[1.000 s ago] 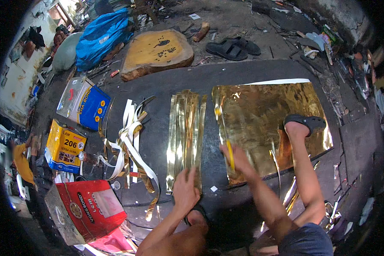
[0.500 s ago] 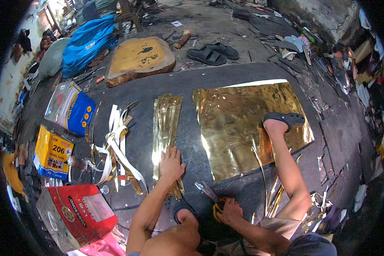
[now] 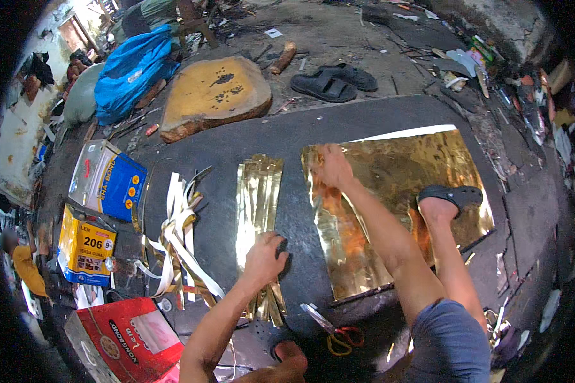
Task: The person sits on the floor and uses scissors to cut a large sheet of gold-colored material into long strips. They then peel the backing off the strips and place them on a red box.
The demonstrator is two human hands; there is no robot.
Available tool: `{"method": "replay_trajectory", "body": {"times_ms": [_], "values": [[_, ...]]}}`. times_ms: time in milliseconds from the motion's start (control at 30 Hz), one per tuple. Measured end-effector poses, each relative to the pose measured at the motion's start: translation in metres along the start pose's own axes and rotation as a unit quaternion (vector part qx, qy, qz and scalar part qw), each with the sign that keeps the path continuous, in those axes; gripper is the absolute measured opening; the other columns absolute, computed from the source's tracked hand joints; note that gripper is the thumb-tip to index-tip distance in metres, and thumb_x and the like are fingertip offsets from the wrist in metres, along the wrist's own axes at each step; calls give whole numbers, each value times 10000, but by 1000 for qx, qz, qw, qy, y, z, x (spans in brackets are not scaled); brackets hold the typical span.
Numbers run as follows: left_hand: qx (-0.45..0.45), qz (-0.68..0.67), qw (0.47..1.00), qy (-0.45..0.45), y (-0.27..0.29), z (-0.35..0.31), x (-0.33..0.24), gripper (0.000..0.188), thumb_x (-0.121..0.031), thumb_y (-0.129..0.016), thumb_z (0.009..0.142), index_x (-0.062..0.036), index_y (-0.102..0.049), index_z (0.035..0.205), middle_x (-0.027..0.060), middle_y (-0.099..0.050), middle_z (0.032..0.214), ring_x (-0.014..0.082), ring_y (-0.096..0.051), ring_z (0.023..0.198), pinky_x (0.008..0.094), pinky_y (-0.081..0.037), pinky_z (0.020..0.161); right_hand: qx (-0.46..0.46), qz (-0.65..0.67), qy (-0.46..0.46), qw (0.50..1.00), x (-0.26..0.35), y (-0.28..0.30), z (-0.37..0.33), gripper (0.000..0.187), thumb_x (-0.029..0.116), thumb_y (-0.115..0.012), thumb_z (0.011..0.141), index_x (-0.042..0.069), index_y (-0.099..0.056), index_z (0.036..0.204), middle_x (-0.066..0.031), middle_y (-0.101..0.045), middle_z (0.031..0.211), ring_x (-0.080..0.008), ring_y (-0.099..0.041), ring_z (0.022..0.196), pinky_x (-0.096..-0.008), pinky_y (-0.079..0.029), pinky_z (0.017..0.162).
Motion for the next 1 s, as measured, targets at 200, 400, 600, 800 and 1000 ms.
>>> {"method": "replay_trajectory", "body": {"times_ms": [200,400,600,800,1000], "values": [[-1,11,999,30,25,15,2,343,-162,-698,810,-33,-646,1124,138,-594,1207,329,-589,1089,399,-492,938,-11,-23,-2,1000,-13,-24,46,479,328,-687,819,90,-612,1228,-209,-500,1331,-393,-466,1238,-446,-406,1044],[-34,12,998,57,47,69,-48,286,-177,-670,843,-19,-658,1081,162,-642,1084,350,-635,982,409,-505,849,-267,49,128,954,-10,41,-8,193,194,-738,753,82,-605,835,-81,-556,911,-305,-537,897,-429,-420,811],[-161,-104,980,-62,44,141,-123,327,-277,-672,861,-3,-678,1040,155,-697,974,317,-676,880,393,-517,799,-181,-20,181,966,-8,73,-73,127,184,-710,758,98,-637,817,-55,-563,794,-274,-540,834,-414,-403,777],[-76,31,996,-25,18,177,-178,486,-437,-713,790,-36,-696,1065,167,-714,918,318,-691,885,411,-535,798,-199,-13,195,960,-3,93,-120,71,112,-679,743,93,-681,811,-39,-568,849,-246,-538,852,-404,-401,809],[-34,243,969,-21,24,200,-186,235,-207,-627,814,-65,-722,975,212,-702,915,388,-686,888,471,-550,794,-206,44,204,956,5,110,-139,92,89,-680,715,96,-674,807,-42,-556,878,-236,-547,912,-408,-396,908]]}}
Point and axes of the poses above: each hand's wrist, its own z-axis towards the middle knuckle, its own y-axis out of the back of the hand, x = y × z, the point moved 7 cm from there along z, towards the middle knuckle
